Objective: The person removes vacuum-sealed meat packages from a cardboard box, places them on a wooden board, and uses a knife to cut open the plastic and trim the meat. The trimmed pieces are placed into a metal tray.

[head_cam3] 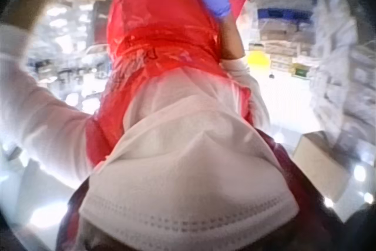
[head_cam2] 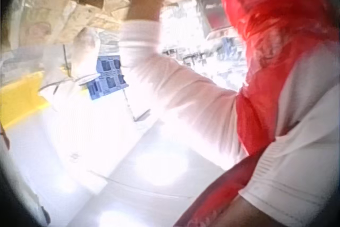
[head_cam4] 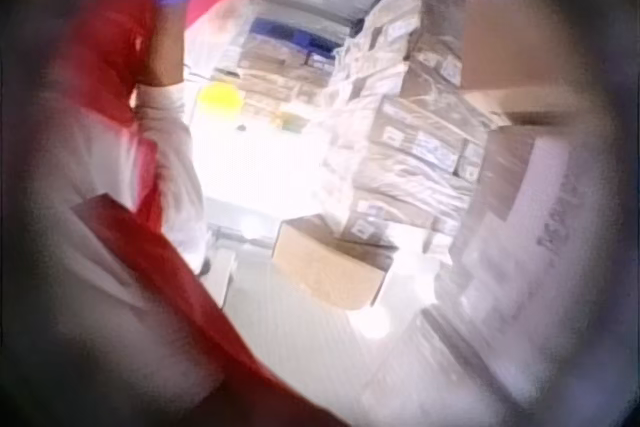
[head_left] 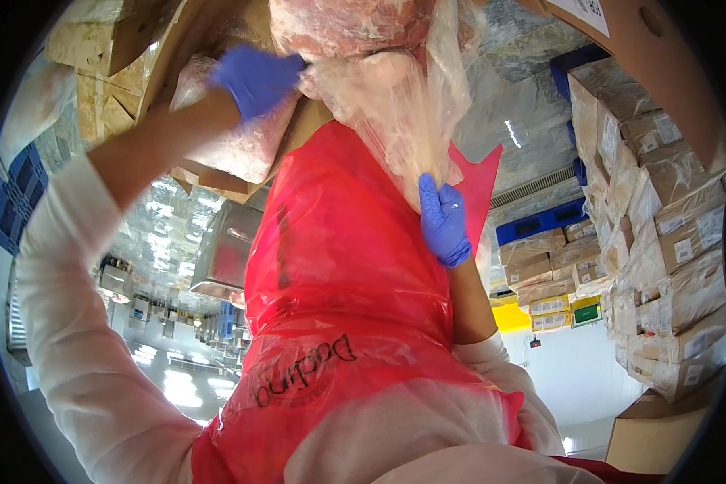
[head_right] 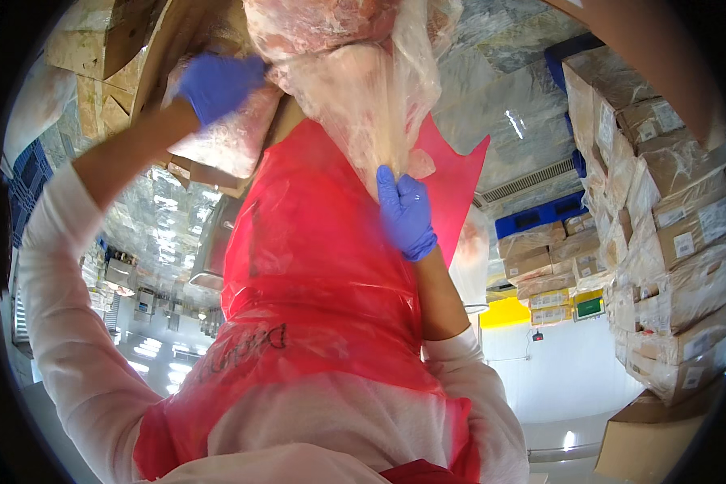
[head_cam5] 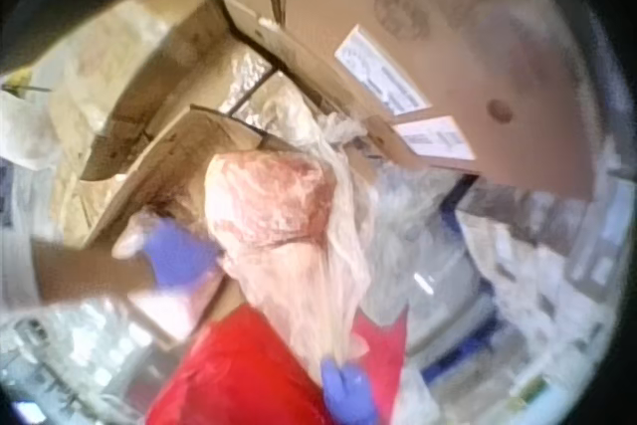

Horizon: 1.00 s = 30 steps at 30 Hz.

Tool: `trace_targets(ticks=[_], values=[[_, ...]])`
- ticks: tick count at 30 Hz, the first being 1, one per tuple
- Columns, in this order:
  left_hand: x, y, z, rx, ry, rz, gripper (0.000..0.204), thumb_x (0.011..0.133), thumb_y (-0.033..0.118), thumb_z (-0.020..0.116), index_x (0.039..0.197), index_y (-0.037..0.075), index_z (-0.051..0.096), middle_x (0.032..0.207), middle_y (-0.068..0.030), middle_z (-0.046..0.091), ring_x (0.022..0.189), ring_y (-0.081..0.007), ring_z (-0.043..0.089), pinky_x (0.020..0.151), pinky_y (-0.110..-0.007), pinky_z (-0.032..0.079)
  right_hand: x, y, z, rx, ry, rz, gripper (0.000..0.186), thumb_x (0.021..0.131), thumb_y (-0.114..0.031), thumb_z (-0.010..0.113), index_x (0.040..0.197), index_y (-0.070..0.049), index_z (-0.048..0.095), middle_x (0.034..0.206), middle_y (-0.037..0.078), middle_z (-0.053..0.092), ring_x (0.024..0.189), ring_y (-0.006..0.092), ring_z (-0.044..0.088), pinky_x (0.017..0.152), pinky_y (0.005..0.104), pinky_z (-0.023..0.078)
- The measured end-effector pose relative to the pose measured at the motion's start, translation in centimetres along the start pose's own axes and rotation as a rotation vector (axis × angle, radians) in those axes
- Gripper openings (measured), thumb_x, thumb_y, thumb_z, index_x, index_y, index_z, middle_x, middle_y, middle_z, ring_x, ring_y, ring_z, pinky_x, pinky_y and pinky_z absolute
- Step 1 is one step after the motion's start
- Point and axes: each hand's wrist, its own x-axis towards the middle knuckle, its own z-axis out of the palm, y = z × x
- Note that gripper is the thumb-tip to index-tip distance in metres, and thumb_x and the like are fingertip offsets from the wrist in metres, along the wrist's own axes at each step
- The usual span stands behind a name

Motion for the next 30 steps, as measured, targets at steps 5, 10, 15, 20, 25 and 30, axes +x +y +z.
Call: trace_targets(ticks=[5,10,15,20,25,30], values=[[1.5,11.6,-7.4,0.083,-0.321,-0.157,0.02,0.087,0.014,0.061,0.103,0.003,0.065,0.093,-0.0104,0.068,0.081,-0.0238,0.072,0.064,-0.035,0.054,0.2,1.4,-0.1,0.004,0.072,0.005,0.044,0.1,-0.023,0.061,0.065,0.001,0.049,0.055,0.017,0.041,0.049,0.0216,0.035,0.048,0.0401,0.031],[0.8,16.1,-2.2,-0.098,-0.063,-0.384,0.016,0.09,0.012,0.058,0.097,-0.001,0.058,0.081,-0.014,0.07,0.068,-0.0257,0.071,0.059,-0.038,0.055,0.1,0.4,0.0,0.091,0.077,0.003,0.045,0.1,-0.023,0.06,0.064,0.001,0.047,0.054,0.016,0.04,0.049,0.0206,0.034,0.048,0.0402,0.031],[1.9,16.0,-2.4,-0.307,-0.244,-0.428,0.024,0.089,0.012,0.058,0.106,-0.004,0.053,0.084,-0.0194,0.071,0.074,-0.0306,0.072,0.062,-0.041,0.057,1.0,0.7,-1.2,-0.012,0.015,0.018,0.044,0.1,-0.023,0.06,0.065,0.001,0.048,0.054,0.013,0.04,0.051,0.0184,0.035,0.049,0.039,0.031],[0.9,6.7,-7.9,-0.282,-0.359,-0.399,0.029,0.094,0.023,0.056,0.109,-0.002,0.055,0.086,-0.0221,0.069,0.085,-0.0391,0.07,0.069,-0.048,0.055,2.1,-0.1,-1.0,0.057,0.019,-0.001,0.044,0.1,-0.023,0.06,0.065,0.0,0.048,0.055,0.015,0.041,0.051,0.0204,0.037,0.05,0.0392,0.032],[-3.4,3.6,-9.7,-0.267,-0.163,-0.372,0.03,0.099,0.03,0.053,0.117,0.006,0.058,0.098,-0.0171,0.069,0.089,-0.0381,0.066,0.076,-0.047,0.052,4.8,-7.6,1.0,-0.177,-0.09,-0.313,0.038,0.099,-0.019,0.059,0.068,0.001,0.052,0.059,0.019,0.049,0.052,0.0308,0.048,0.052,0.0414,0.035],[-6.7,6.7,-9.3,-0.168,-0.098,-0.385,0.03,0.098,0.023,0.052,0.121,0.005,0.055,0.093,-0.0137,0.071,0.084,-0.0313,0.069,0.067,-0.044,0.054,2.8,-10.3,2.6,-0.152,-0.158,-0.281,0.034,0.098,-0.015,0.058,0.069,0.002,0.053,0.064,0.022,0.053,0.057,0.0378,0.053,0.054,0.0442,0.037]])
